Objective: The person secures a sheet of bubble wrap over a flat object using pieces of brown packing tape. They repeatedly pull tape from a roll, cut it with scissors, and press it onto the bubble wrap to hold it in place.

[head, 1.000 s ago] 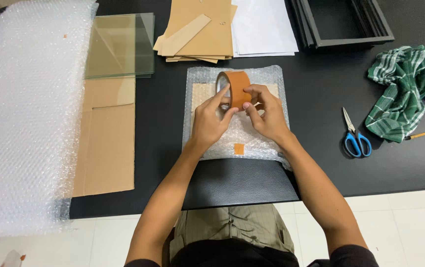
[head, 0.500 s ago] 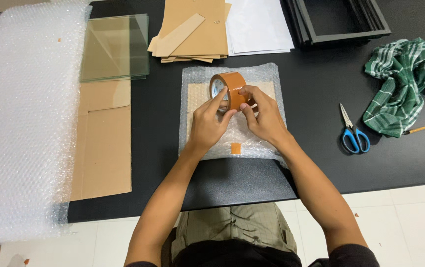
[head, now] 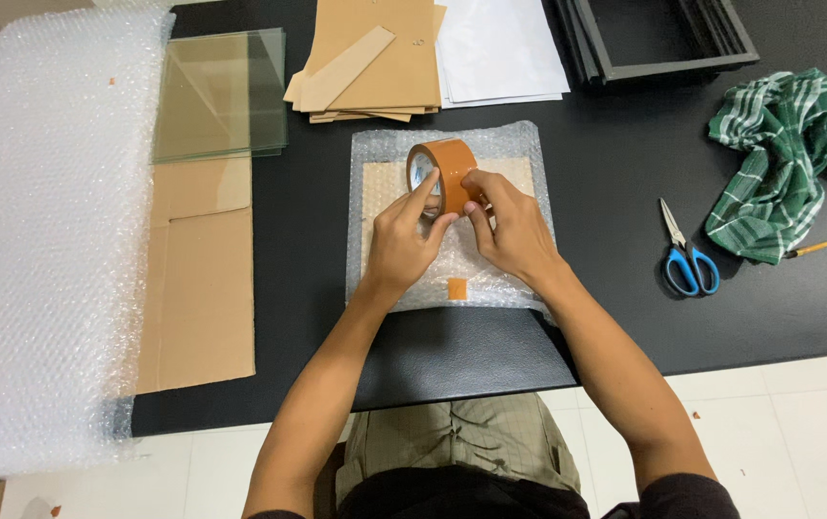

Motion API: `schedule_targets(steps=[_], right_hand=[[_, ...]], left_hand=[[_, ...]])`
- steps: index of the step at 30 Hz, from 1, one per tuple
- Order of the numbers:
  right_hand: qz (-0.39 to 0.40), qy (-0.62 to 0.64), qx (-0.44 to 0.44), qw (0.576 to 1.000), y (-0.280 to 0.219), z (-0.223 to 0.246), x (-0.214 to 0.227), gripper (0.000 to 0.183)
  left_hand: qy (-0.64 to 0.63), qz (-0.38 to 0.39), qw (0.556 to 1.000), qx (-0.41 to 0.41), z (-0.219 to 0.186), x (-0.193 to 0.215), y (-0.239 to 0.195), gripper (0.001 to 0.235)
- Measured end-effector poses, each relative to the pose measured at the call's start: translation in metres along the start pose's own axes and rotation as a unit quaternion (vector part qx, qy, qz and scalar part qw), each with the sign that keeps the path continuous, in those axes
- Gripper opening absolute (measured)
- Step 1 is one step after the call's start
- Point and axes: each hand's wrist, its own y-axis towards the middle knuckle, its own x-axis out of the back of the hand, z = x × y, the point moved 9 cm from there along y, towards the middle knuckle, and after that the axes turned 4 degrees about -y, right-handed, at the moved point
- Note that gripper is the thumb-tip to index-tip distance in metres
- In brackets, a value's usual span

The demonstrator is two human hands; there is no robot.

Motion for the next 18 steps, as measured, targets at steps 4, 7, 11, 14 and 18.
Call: schedule_targets(steps=[4, 7, 11, 14, 18], right_hand=[[-0.009, -0.013, 0.006, 1.0, -0.001, 0.005, -0.002, 0.025], [-0.017, -0.003, 0.001, 1.0, -0.001, 0.005, -0.002, 0.027], [-0.019, 0.003, -0.005, 1.0, -0.003, 0.002, -0.004, 0.029], [-0.017, -0.021, 0.002, 1.0, -0.006, -0.004, -0.008, 0.02], [-0.016, 0.023, -0.021, 0.999, -0.009, -0.019, -0.015, 0.011]], left_hand=[[0.004, -0.005, 1.0, -0.001, 0.0, -0.001, -0.001, 0.057], [0.009, -0.01, 1.0, -0.011, -0.001, -0.002, -0.002, 0.057], [0.011, -0.012, 1.0, -0.015, 0.001, -0.002, -0.003, 0.057], [0.007, -0.014, 1.0, -0.012, 0.001, -0.003, -0.004, 0.057], [0.002, -0.01, 1.0, -0.003, -0.001, 0.001, 0.0, 0.056]])
